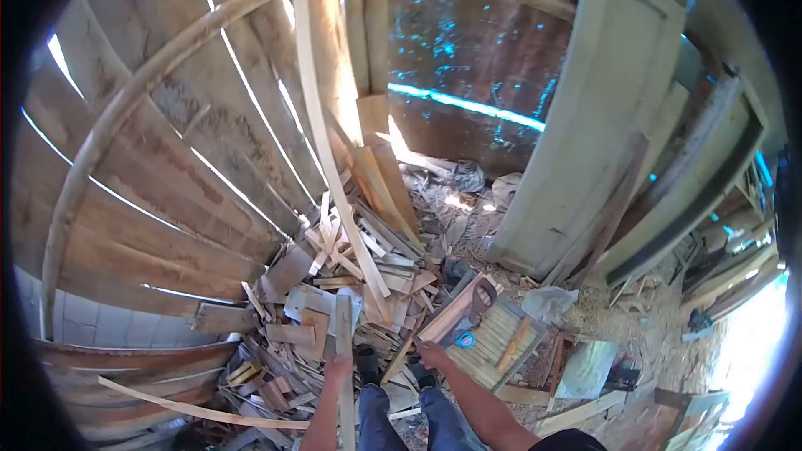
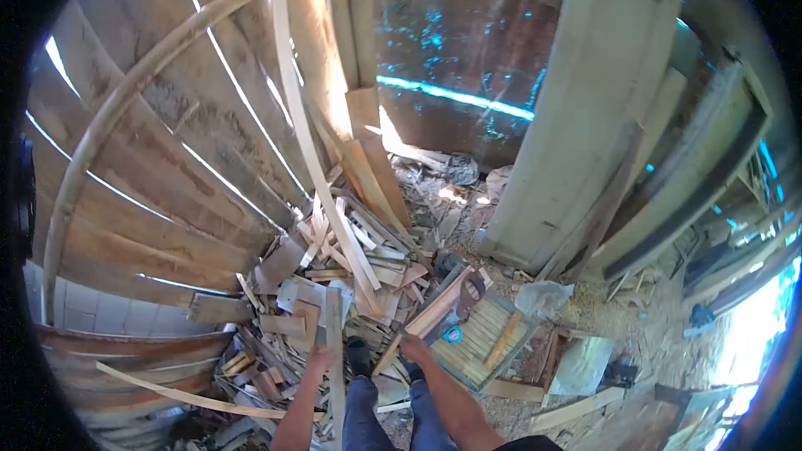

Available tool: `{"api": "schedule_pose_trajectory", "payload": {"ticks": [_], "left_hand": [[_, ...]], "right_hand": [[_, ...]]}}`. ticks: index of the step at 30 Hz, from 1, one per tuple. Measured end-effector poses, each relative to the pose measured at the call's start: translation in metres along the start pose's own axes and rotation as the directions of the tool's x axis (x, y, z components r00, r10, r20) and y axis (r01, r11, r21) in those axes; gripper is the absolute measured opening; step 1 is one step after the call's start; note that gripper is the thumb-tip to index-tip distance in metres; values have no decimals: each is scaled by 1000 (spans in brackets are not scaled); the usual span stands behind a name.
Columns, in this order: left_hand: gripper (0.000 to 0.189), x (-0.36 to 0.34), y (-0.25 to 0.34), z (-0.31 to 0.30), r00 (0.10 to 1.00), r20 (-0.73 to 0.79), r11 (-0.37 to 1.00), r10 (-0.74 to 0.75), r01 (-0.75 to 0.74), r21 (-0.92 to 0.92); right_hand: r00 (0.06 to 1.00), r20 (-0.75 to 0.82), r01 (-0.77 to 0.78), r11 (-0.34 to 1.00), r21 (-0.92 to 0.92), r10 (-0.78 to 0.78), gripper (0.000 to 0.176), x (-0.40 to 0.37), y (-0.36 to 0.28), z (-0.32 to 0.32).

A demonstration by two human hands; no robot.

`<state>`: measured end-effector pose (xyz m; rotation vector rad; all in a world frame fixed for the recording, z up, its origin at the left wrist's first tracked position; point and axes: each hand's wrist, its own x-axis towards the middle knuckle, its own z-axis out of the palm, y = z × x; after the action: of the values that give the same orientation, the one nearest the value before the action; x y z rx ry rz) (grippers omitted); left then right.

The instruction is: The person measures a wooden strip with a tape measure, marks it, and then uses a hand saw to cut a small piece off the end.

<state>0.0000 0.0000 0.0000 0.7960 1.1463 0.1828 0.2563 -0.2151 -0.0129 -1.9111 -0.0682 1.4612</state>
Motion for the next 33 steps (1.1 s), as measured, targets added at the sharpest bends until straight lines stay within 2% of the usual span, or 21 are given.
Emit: {"api": "schedule_pose_trajectory", "payload": {"ticks": [1,2,3,4,6,8,9,10,11,13,14,16,19,21,22,23,24,25,29,31,33], "left_hand": [[25,-17,9,-21,988,-123,972,-89,113,207],[19,-23,13,-44,953,-262,888,-152,248,387],[19,-37,-33,57,980,-140,918,-141,182,352],[17,-51,-23,37,978,-121,928,-168,198,315],[14,-94,-14,18,971,-101,921,-217,238,307],[12,-134,14,57,965,-236,950,-116,177,256],[12,-133,12,59,972,-211,946,-106,164,280],[12,-139,7,60,988,-95,961,-122,141,237],[13,-138,0,56,991,28,974,-130,123,192],[12,-146,-7,63,989,80,962,-125,101,255],[11,-149,-15,67,987,101,955,-129,96,281],[11,-155,-26,67,984,122,947,-132,89,308],[12,-168,-43,56,983,133,940,-130,79,333],[18,-171,-61,24,973,176,881,-150,51,470],[20,-162,-73,-3,876,394,960,-279,244,137],[22,-163,-83,-29,737,614,865,-282,473,-170],[21,-195,-77,-31,899,324,954,-296,293,59],[19,-222,-68,-21,983,30,928,-183,163,335],[20,-276,-61,-88,981,-14,896,-195,184,404],[21,-266,-83,-146,974,45,945,-224,205,255],[23,-281,-85,-179,951,3,881,-309,285,377]], "right_hand": [[966,32,-258,965,39,257,36,-7,-8,14],[965,47,-260,963,67,257,36,-2,1,28],[998,-33,-61,975,-214,56,35,-37,44,-98],[992,57,123,902,-414,-109,34,-38,63,-88],[995,45,98,916,-389,-87,35,-81,76,-72],[995,3,95,917,-388,-102,36,-93,74,-81],[994,26,106,856,-506,-107,38,-91,80,-89],[994,48,109,782,-613,-100,40,-97,86,-94],[994,15,96,797,-596,-109,40,-115,84,-97],[968,-239,-151,940,-305,78,36,-141,73,-95],[964,-259,-143,945,-295,65,36,-151,72,-96],[957,-264,-5,900,-435,-122,30,-154,99,-93],[960,-280,-124,866,-484,-18,20,-173,106,-88],[979,-195,-36,880,-474,-65,26,-210,107,-74],[971,-215,-21,858,-513,-105,28,-223,112,-60],[960,-237,-6,836,-549,-149,30,-232,114,-49],[953,-284,-33,891,-452,-109,31,-264,94,-43],[942,-328,-57,933,-355,-68,33,-300,75,-38],[909,-413,-85,941,-328,-62,36,-262,160,-4],[867,-498,-154,960,-234,17,37,-300,164,-3],[864,-503,-195,940,-278,30,37,-311,191,-6]]}}
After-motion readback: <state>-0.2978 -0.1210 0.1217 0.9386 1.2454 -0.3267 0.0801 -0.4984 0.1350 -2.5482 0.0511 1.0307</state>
